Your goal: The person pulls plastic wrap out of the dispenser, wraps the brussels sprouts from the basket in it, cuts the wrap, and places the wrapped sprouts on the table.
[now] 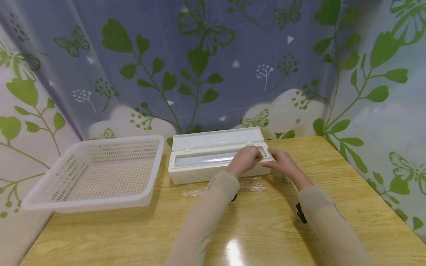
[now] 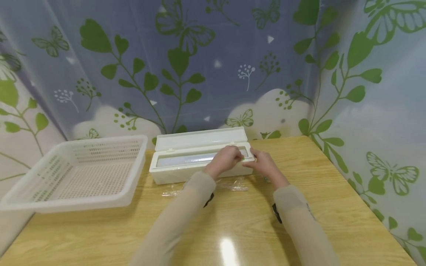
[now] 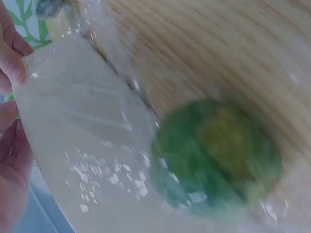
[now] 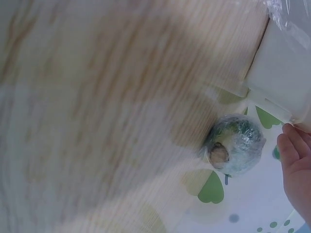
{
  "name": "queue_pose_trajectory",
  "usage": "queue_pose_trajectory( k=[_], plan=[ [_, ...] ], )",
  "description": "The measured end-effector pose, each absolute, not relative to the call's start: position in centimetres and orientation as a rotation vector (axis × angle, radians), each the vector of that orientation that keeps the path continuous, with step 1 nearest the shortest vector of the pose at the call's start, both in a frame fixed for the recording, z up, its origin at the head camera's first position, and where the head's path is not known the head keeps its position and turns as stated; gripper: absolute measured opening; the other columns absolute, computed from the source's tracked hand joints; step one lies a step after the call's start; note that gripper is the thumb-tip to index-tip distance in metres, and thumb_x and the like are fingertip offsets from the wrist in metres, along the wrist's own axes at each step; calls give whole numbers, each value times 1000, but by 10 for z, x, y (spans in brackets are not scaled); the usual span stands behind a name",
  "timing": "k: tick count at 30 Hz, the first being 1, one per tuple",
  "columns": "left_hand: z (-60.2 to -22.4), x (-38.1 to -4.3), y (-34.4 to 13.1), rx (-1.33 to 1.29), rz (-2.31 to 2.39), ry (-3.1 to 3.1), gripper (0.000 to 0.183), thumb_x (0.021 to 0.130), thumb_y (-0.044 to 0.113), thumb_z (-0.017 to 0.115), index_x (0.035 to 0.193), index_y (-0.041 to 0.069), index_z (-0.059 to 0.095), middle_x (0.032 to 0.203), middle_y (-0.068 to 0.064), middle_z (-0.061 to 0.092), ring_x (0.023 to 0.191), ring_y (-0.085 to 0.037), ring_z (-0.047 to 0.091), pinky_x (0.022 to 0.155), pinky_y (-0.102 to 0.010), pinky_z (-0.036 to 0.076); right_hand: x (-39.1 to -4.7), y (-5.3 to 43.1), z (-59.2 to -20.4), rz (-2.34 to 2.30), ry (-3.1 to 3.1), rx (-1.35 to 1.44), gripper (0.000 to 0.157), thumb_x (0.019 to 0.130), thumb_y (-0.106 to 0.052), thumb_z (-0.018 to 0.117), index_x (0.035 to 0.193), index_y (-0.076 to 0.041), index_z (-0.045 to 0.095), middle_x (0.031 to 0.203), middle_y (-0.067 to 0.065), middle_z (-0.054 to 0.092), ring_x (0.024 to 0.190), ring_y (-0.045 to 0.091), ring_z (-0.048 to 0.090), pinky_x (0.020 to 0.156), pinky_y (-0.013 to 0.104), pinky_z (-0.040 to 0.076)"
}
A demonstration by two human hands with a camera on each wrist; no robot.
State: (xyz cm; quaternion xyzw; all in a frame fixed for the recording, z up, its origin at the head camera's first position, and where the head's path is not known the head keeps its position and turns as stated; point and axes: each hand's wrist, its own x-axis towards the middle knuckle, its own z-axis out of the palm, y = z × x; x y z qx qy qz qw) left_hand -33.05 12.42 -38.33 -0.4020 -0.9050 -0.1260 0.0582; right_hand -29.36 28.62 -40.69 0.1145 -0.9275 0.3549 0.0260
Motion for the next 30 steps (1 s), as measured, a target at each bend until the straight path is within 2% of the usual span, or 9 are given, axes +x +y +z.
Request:
queue_pose_trajectory(
  k=[6,15,30],
  plan=[
    [-379,-331,112,-1238,-429,-2733,17,86,7,55,83,11,71,84,2,65,70,-8,53,64,-18,42,-294,288,-406,1032,-2864,350,67,82,-22,64,131,9,31,119,30,47,94,34,53,61,32,42],
    [-378,-327,97,-1201,-502,-2797,16,86,9,56,94,10,70,96,-1,65,90,-12,59,77,-18,45,-292,287,-407,1017,-2859,364,68,81,-24,64,130,11,32,119,31,46,101,40,50,67,38,46],
    [-378,-329,66,-1189,-514,-2860,16,87,9,55,92,8,70,94,-2,66,85,-12,60,76,-19,45,-295,285,-412,1035,-2882,356,74,81,-28,64,130,13,28,124,33,38,107,43,44,81,47,43]
  ],
)
